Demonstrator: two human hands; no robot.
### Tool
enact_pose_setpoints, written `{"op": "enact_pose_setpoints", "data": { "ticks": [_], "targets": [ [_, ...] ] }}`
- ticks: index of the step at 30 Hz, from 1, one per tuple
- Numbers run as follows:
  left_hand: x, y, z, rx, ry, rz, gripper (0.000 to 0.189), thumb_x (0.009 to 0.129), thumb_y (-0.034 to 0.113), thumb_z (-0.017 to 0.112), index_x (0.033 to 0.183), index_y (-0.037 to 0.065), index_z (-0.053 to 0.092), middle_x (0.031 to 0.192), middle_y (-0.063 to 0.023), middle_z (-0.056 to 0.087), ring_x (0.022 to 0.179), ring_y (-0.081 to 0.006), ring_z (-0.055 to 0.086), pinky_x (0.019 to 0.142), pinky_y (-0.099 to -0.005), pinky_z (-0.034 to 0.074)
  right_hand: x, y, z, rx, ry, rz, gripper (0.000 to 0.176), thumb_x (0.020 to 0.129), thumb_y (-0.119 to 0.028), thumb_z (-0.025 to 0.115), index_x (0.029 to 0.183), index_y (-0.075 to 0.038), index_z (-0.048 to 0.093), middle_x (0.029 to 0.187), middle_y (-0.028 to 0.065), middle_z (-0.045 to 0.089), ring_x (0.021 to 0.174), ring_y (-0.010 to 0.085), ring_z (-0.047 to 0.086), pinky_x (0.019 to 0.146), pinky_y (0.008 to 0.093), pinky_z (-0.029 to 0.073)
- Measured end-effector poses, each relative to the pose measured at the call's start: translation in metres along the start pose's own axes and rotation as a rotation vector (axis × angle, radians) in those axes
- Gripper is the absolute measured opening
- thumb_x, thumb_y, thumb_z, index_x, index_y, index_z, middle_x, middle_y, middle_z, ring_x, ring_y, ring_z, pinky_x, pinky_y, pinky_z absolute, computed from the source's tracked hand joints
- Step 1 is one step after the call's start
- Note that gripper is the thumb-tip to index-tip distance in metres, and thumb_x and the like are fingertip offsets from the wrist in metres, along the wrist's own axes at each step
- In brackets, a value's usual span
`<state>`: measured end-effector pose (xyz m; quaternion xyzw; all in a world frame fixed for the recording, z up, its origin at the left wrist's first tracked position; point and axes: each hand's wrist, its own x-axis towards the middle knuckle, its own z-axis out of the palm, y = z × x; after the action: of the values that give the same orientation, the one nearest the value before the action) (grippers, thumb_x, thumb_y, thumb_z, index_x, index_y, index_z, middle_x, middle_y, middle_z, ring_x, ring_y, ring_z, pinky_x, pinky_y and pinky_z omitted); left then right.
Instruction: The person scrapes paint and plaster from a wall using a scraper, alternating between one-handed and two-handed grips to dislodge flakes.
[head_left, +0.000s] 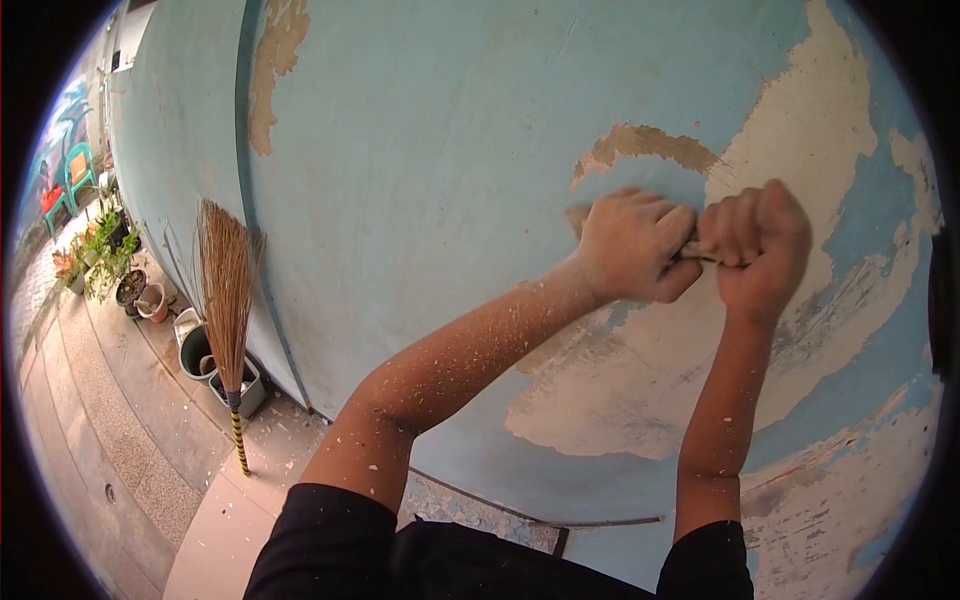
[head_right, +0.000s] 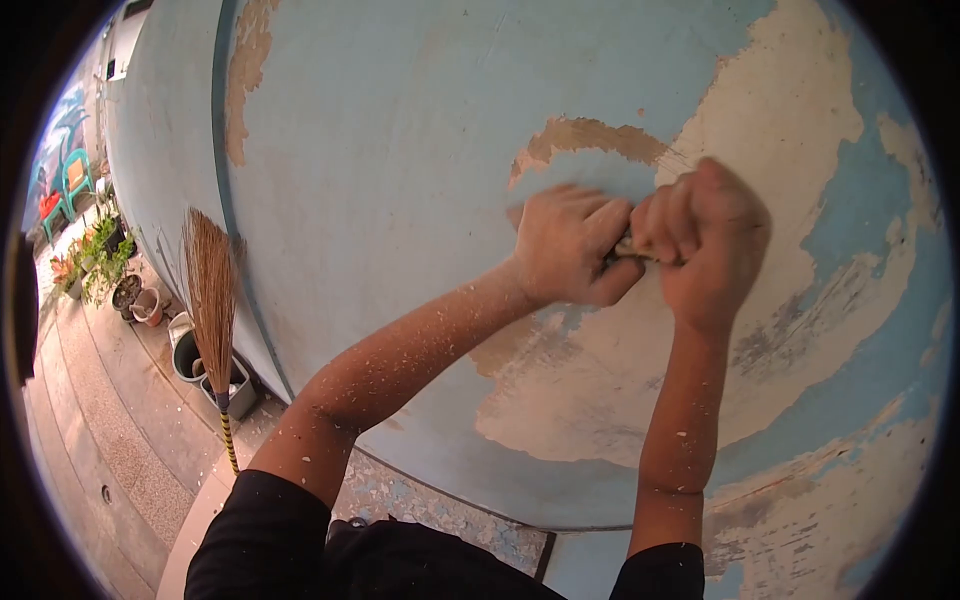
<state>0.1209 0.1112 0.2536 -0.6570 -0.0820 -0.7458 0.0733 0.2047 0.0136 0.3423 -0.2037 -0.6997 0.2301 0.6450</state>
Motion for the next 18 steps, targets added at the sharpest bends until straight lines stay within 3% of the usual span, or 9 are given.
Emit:
{"op": "enact_pose_setpoints", "data": {
  "ticks": [2,4,6,8,10,15,18],
  "targets": [
    [0.054,-0.002,0.0,-0.036,0.124,0.288,0.025,0.057,0.022,0.069,0.065,0.011,0.048,0.056,-0.0034,0.051,0.053,-0.0258,0.055,0.051,-0.0388,0.043,0.022,-0.03,0.005,0.08,0.05,-0.013,0.047,0.098,-0.023,0.049,0.057,-0.014,0.027,0.05,-0.0007,0.024,0.044,0.0118,0.026,0.053,0.0317,0.035],
    [0.067,0.002,0.008,-0.007,0.15,0.257,0.024,0.057,0.021,0.068,0.066,0.011,0.048,0.055,-0.0036,0.049,0.051,-0.0263,0.053,0.05,-0.0387,0.042,0.041,-0.049,0.012,-0.074,0.088,-0.14,0.048,0.099,-0.025,0.047,0.057,-0.014,0.027,0.051,-0.001,0.022,0.045,0.012,0.026,0.055,0.0309,0.035],
    [0.057,0.006,0.011,0.012,0.167,0.22,0.023,0.057,0.019,0.067,0.066,0.011,0.048,0.054,-0.0038,0.048,0.049,-0.0268,0.051,0.049,-0.0387,0.042,0.029,-0.037,0.002,-0.04,0.091,-0.128,0.047,0.098,-0.023,0.047,0.056,-0.014,0.027,0.051,-0.0017,0.022,0.046,0.0116,0.026,0.055,0.0312,0.036],
    [0.017,0.008,0.011,0.015,0.075,0.128,0.024,0.056,0.02,0.066,0.066,0.011,0.046,0.055,-0.0045,0.047,0.049,-0.0277,0.049,0.048,-0.0386,0.041,0.0,-0.017,-0.012,-0.082,-0.051,-0.06,0.047,0.098,-0.023,0.048,0.057,-0.014,0.027,0.051,-0.002,0.022,0.047,0.0111,0.026,0.055,0.0314,0.036],
    [0.021,0.008,0.011,-0.005,0.06,0.168,0.023,0.057,0.02,0.066,0.067,0.011,0.047,0.054,-0.0048,0.047,0.048,-0.0282,0.049,0.048,-0.0387,0.041,0.0,-0.019,-0.017,-0.102,0.015,-0.027,0.046,0.097,-0.022,0.049,0.057,-0.015,0.027,0.051,-0.0021,0.023,0.048,0.0112,0.027,0.056,0.0324,0.037],
    [0.066,-0.001,0.004,0.012,0.142,0.254,0.021,0.059,0.018,0.066,0.069,0.01,0.049,0.055,-0.0061,0.049,0.049,-0.0297,0.052,0.048,-0.0378,0.042,0.039,-0.042,0.009,-0.01,0.021,-0.116,0.046,0.098,-0.023,0.05,0.059,-0.015,0.027,0.052,-0.0012,0.025,0.048,0.0131,0.026,0.055,0.0353,0.035],
    [0.018,-0.004,0.007,-0.002,0.223,0.168,0.019,0.06,0.019,0.066,0.069,0.01,0.051,0.055,-0.0067,0.049,0.049,-0.0295,0.053,0.049,-0.038,0.042,0.012,0.0,-0.001,-0.04,-0.012,-0.021,0.046,0.099,-0.022,0.05,0.059,-0.014,0.029,0.052,-0.001,0.026,0.048,0.0127,0.027,0.055,0.0349,0.036]
  ]
}}
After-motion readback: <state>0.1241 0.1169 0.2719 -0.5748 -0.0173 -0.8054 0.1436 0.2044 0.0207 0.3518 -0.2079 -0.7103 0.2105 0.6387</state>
